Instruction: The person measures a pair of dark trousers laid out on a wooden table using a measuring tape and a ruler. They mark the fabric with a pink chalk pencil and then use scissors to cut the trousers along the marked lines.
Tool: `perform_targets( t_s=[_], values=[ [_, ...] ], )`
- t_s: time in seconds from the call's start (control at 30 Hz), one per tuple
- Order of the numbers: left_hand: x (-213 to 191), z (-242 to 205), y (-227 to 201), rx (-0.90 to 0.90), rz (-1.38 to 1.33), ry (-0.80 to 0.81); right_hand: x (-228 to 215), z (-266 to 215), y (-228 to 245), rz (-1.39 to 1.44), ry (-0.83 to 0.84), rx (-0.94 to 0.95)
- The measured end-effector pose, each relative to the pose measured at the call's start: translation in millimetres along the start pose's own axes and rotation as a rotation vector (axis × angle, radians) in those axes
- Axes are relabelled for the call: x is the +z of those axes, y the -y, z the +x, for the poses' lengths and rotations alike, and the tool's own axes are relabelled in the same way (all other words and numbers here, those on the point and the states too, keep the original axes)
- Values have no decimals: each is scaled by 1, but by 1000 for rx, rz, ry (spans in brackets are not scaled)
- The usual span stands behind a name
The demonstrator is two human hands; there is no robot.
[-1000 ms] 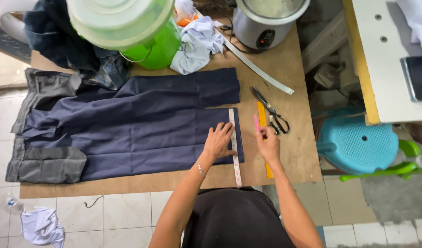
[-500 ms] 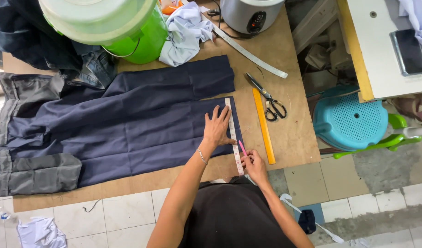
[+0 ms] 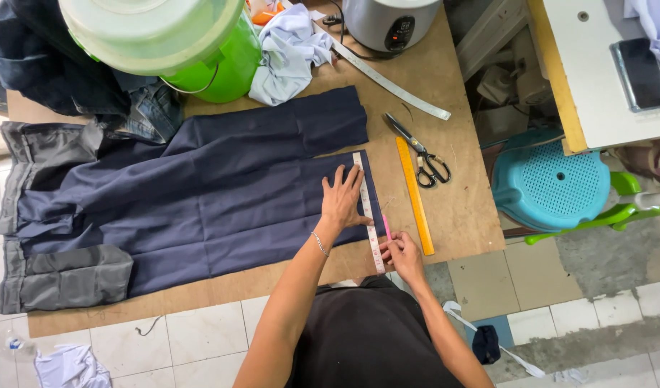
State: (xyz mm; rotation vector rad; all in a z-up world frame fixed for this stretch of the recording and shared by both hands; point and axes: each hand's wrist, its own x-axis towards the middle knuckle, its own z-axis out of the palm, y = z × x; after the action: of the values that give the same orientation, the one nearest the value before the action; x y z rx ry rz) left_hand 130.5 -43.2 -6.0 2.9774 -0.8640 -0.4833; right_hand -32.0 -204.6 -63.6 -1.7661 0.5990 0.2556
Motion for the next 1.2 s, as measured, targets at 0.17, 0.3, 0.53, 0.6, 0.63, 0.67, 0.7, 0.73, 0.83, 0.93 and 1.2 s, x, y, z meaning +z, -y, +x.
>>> perform_targets(
  t_s=[0.17, 0.3, 0.53, 0.6, 0.63, 0.67, 0.7, 0.73, 0.83, 0.93, 1.2],
  values=[
    [-12, -2, 0, -21, -52, -4, 0, 21, 18, 74, -30, -11],
    [-4, 2, -2, -42, -4, -5, -1, 65, 28, -6, -173, -109],
    [-7, 3, -3, -46, 31, 13, -3, 104, -6, -194, -165, -111],
    [-6, 1, -6, -47, 45, 19, -2, 85, -1, -233, -109, -81],
    [-7, 0, -7, -46, 60, 23, -1, 76, 2, -270, -54, -52],
    [-6, 0, -7, -45, 62, 22, 0, 65, 9, -268, -56, -53],
    [-5, 0, -7, -47, 60, 28, 1, 53, 16, -322, -33, -29],
    [-4, 1, -7, -46, 56, 33, 0, 41, 23, -377, -13, -3],
    [0, 4, -6, -47, 79, 31, 2, 39, 17, -501, -63, 28],
    [-1, 5, -7, -48, 74, 29, -2, 45, 14, -502, -54, 50],
    [-1, 3, -2, -42, -24, 50, -7, 52, 14, -367, -19, 57]
  ],
)
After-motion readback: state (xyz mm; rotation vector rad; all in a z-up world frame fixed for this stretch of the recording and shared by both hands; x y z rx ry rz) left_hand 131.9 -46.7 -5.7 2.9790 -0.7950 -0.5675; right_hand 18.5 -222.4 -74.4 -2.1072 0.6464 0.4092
